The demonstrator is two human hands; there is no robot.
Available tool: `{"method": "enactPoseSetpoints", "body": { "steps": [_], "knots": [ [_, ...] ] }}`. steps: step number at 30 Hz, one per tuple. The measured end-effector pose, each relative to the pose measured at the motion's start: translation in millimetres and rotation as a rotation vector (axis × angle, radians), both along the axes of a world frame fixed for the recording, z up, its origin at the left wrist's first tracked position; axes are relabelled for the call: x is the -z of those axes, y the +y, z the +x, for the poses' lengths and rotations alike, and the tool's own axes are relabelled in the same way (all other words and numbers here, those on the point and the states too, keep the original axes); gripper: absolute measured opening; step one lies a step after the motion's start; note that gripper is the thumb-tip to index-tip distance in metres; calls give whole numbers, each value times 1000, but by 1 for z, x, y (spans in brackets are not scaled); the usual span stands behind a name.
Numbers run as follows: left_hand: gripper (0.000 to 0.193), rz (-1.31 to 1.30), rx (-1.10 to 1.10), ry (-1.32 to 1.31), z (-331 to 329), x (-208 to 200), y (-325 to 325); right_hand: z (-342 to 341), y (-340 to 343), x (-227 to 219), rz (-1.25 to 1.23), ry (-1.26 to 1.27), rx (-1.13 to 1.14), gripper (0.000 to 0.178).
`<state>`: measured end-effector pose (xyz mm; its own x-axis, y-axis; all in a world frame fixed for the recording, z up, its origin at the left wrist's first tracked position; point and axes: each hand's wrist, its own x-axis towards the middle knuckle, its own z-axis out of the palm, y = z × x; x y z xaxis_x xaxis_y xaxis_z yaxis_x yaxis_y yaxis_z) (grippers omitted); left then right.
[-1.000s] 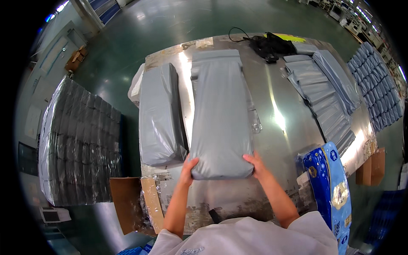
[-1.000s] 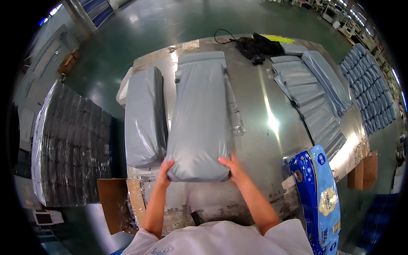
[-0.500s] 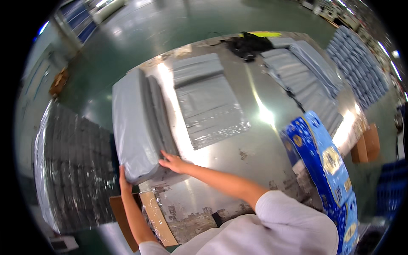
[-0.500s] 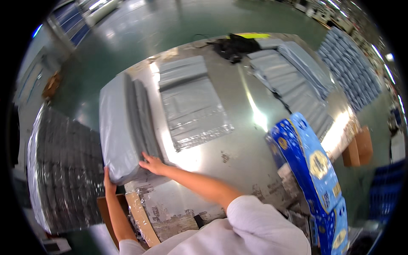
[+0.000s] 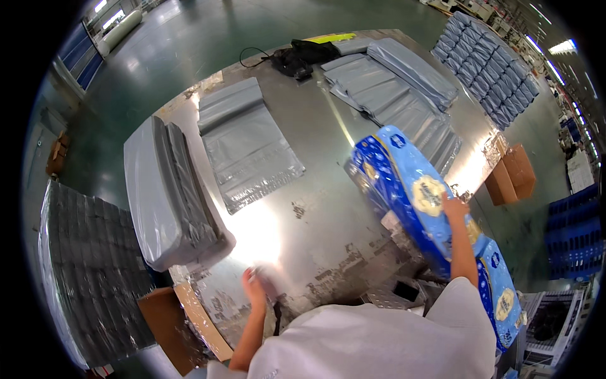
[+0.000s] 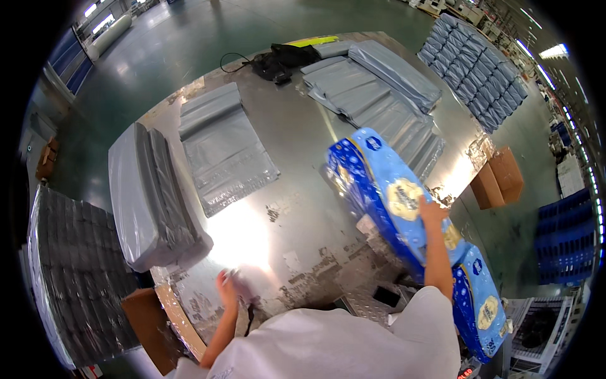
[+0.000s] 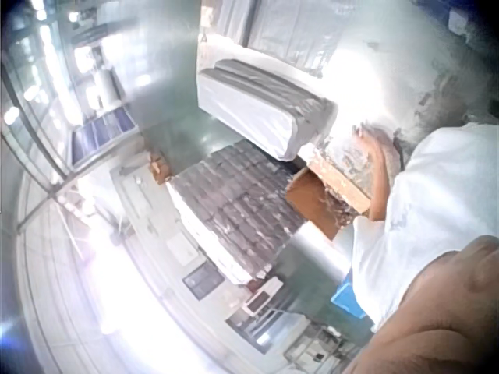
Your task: The person repeatedly picks up gray padded envelopes from a stack, places them into blue and white product packaging, and stacks the finished packages on a metal table. The person works continuously in a warehouse setting, handling items one at a time.
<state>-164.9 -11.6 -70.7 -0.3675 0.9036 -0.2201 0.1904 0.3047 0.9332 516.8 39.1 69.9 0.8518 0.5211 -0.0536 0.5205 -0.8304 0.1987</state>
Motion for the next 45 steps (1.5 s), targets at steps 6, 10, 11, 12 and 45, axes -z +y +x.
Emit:
{"method": "enactPoseSetpoints", "body": {
  "steps": [6, 10, 11, 12, 45],
  "knots": [
    [43, 80, 796, 95, 165, 29, 38, -133, -10, 14, 29, 590, -533, 67],
    [47, 142, 385, 376, 231, 92, 39, -183, -21, 116, 945, 1491, -326, 62],
    [47, -128, 526, 478, 226, 74, 46, -193, -21, 113, 995, 1723, -61, 64],
    [42, -268, 433, 4, 227, 37, 48, -203, -22, 101, 1026, 1942, 227, 66],
    [43, 214, 175, 686, -55, -42, 315, -402, 376, 71, 705, 391, -1524, 25]
  ]
}}
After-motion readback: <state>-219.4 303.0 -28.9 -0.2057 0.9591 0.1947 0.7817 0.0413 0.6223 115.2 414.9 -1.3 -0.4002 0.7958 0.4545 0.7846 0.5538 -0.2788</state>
